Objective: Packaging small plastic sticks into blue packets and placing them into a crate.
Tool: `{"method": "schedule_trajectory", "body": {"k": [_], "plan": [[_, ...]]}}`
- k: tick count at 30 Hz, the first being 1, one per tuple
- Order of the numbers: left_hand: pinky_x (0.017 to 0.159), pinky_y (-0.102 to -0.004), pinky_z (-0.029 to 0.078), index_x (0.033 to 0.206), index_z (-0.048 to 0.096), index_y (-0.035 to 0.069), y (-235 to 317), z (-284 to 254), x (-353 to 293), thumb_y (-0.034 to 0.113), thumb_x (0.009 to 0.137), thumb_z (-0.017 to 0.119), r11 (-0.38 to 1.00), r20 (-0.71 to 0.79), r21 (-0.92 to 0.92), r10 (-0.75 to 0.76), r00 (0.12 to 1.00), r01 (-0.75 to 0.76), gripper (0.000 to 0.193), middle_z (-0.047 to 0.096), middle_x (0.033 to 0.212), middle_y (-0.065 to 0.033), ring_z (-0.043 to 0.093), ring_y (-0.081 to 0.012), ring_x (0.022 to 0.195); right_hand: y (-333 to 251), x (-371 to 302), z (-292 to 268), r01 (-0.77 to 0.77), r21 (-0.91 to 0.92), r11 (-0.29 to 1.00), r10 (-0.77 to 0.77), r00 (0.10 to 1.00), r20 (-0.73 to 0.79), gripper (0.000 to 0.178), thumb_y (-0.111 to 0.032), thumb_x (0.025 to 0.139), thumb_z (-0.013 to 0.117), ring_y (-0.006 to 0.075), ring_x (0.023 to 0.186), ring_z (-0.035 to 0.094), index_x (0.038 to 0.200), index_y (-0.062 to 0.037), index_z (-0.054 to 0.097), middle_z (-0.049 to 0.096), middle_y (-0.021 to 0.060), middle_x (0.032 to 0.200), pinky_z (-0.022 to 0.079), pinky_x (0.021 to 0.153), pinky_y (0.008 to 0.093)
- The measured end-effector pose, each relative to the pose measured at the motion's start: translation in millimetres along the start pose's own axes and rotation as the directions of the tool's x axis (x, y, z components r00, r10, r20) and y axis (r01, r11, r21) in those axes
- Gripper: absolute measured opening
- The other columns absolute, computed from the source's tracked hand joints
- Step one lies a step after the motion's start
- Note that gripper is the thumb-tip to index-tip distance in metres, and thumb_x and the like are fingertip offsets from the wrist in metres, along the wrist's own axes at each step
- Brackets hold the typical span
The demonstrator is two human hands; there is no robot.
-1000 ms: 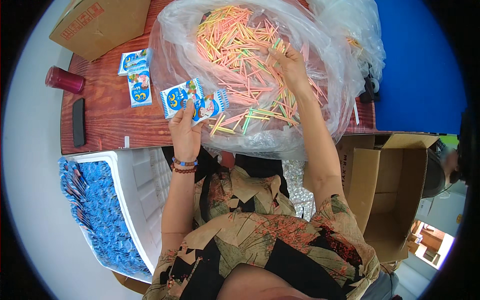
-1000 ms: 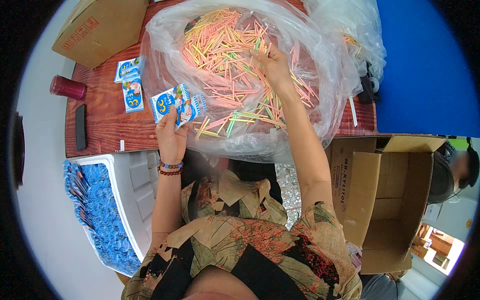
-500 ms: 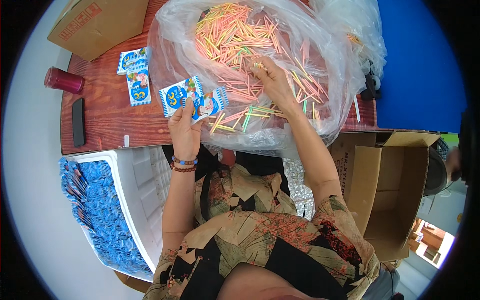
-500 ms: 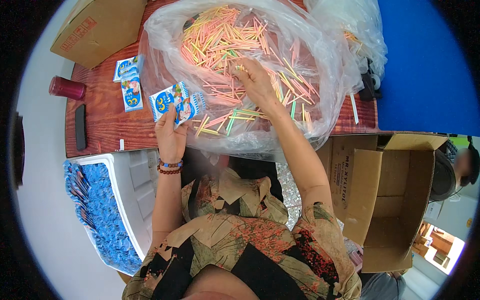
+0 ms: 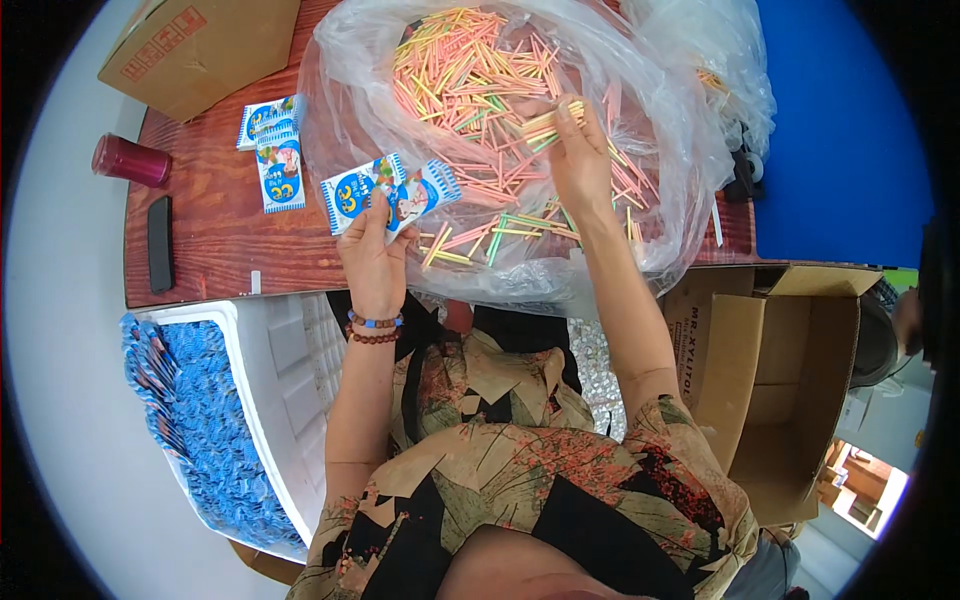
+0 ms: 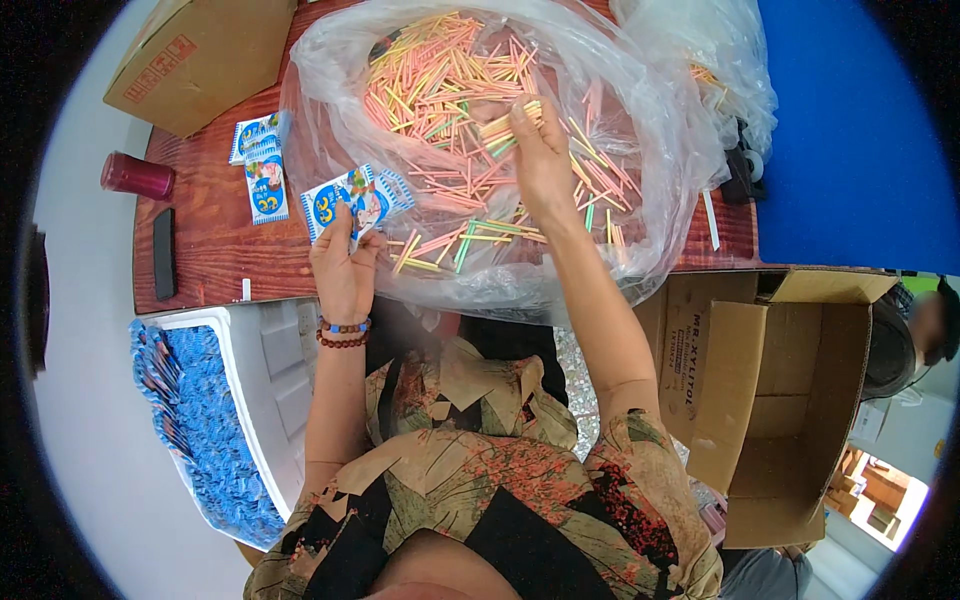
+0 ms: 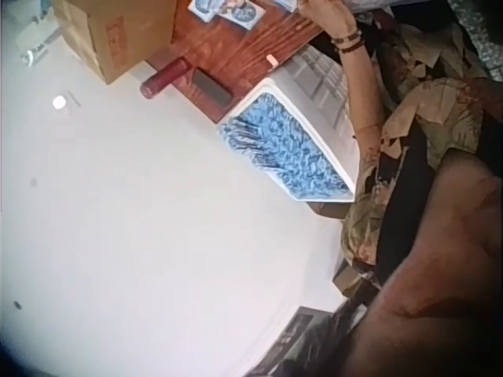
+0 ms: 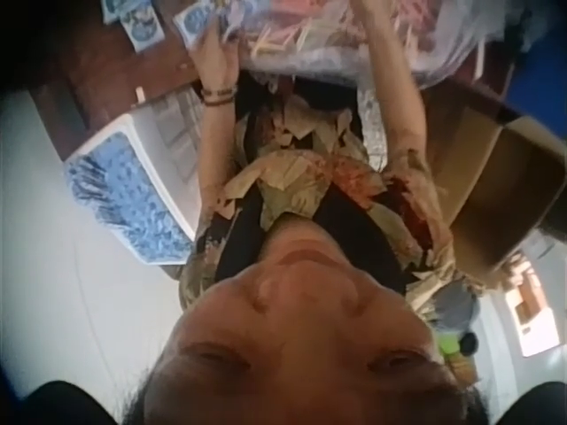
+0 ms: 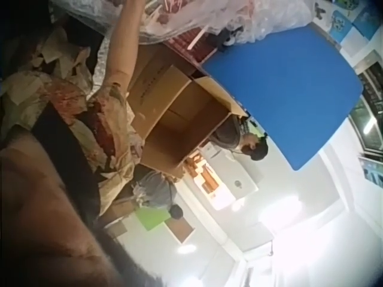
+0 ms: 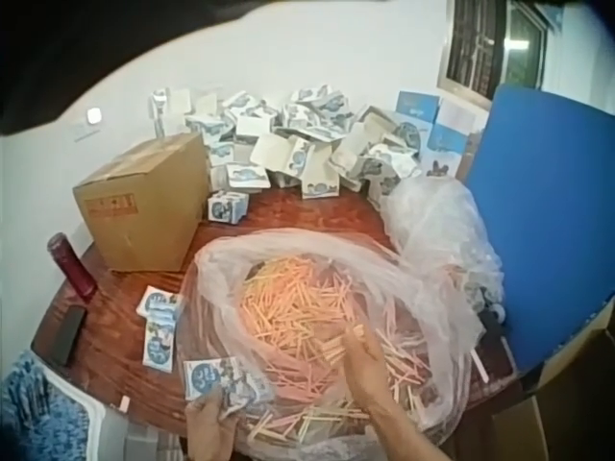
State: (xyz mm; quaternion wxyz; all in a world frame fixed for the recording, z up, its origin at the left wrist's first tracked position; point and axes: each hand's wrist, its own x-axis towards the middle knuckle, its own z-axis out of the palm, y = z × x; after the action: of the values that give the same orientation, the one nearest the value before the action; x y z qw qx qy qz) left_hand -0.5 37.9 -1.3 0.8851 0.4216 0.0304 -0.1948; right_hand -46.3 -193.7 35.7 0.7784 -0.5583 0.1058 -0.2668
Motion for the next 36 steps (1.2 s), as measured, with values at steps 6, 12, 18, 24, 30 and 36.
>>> {"method": "schedule_trajectory", "body": {"k": [6, 12, 18, 24, 30, 36], "plan": [[0.06, -0.0266, 0.05, 0.084, 0.068, 0.006, -8, 24, 2, 0.022, 0.096, 0.06, 0.999, 0.012, -0.001, 0.033, 0.999, -0.033, 0.021, 0.067, 0.084, -0.0023, 0.063, -0.0111, 0.076, -5, -14, 36, 0.015, 0.339, 0.941, -0.019, 1.0, 0.007, 0.019, -0.012, 0.101, 0.04, 0.0292, 0.113, 0.058, 0.112, 0.0009, 0.048, 0.064, 0.0193, 0.111, 0.043, 0.102, 0.0412], [0.06, -0.0268, 0.052, 0.088, 0.066, 0.007, -19, 31, 0, 0.024, 0.096, 0.06, 0.999, -0.076, -0.036, 0.025, 0.997, -0.028, 0.02, 0.068, 0.084, -0.0027, 0.065, -0.0116, 0.076, -7, -29, 56, 0.026, 0.411, 0.911, -0.041, 0.999, 0.028, 0.019, -0.016, 0.101, 0.042, 0.0355, 0.118, 0.055, 0.113, -0.002, 0.048, 0.063, 0.0216, 0.11, 0.041, 0.103, 0.044], [0.059, -0.0288, 0.054, 0.088, 0.066, 0.006, -18, 38, -5, 0.026, 0.095, 0.061, 0.999, -0.083, -0.039, 0.034, 0.996, -0.038, 0.022, 0.068, 0.085, -0.0035, 0.067, -0.0129, 0.076, 3, -31, 67, 0.22, 0.349, 0.911, -0.237, 0.971, 0.008, 0.017, -0.019, 0.101, 0.043, 0.036, 0.122, 0.051, 0.112, -0.0076, 0.048, 0.063, 0.0215, 0.111, 0.038, 0.105, 0.0458], [0.065, -0.0291, 0.056, 0.089, 0.066, 0.007, -20, 37, -7, 0.026, 0.095, 0.06, 0.995, -0.1, -0.076, 0.05, 0.994, -0.057, 0.021, 0.068, 0.089, -0.0038, 0.067, -0.0129, 0.079, 10, -42, 77, 0.215, 0.268, 0.939, -0.223, 0.975, -0.003, 0.015, -0.021, 0.102, 0.042, 0.0327, 0.118, 0.054, 0.109, -0.0084, 0.046, 0.062, 0.0217, 0.114, 0.041, 0.101, 0.0443], [0.069, -0.0293, 0.056, 0.093, 0.065, 0.006, -27, 36, -3, 0.022, 0.096, 0.059, 0.986, -0.086, -0.121, 0.104, 0.991, -0.114, 0.017, 0.068, 0.091, -0.0025, 0.066, -0.0118, 0.082, 12, -51, 77, 0.163, 0.189, 0.968, -0.18, 0.981, 0.075, 0.015, -0.018, 0.102, 0.042, 0.0237, 0.125, 0.047, 0.109, -0.0048, 0.044, 0.058, 0.0206, 0.12, 0.039, 0.101, 0.0349], [0.071, -0.0292, 0.054, 0.096, 0.065, 0.007, -29, 39, 3, 0.021, 0.096, 0.059, 0.969, -0.048, -0.233, 0.068, 0.997, -0.077, 0.015, 0.068, 0.093, -0.0027, 0.066, -0.0126, 0.084, 4, -43, 73, 0.227, -0.056, 0.972, -0.211, 0.956, 0.204, 0.034, -0.021, 0.102, 0.04, 0.0278, 0.132, 0.042, 0.128, 0.0006, 0.046, 0.053, 0.0237, 0.13, 0.028, 0.112, 0.0394]]}}
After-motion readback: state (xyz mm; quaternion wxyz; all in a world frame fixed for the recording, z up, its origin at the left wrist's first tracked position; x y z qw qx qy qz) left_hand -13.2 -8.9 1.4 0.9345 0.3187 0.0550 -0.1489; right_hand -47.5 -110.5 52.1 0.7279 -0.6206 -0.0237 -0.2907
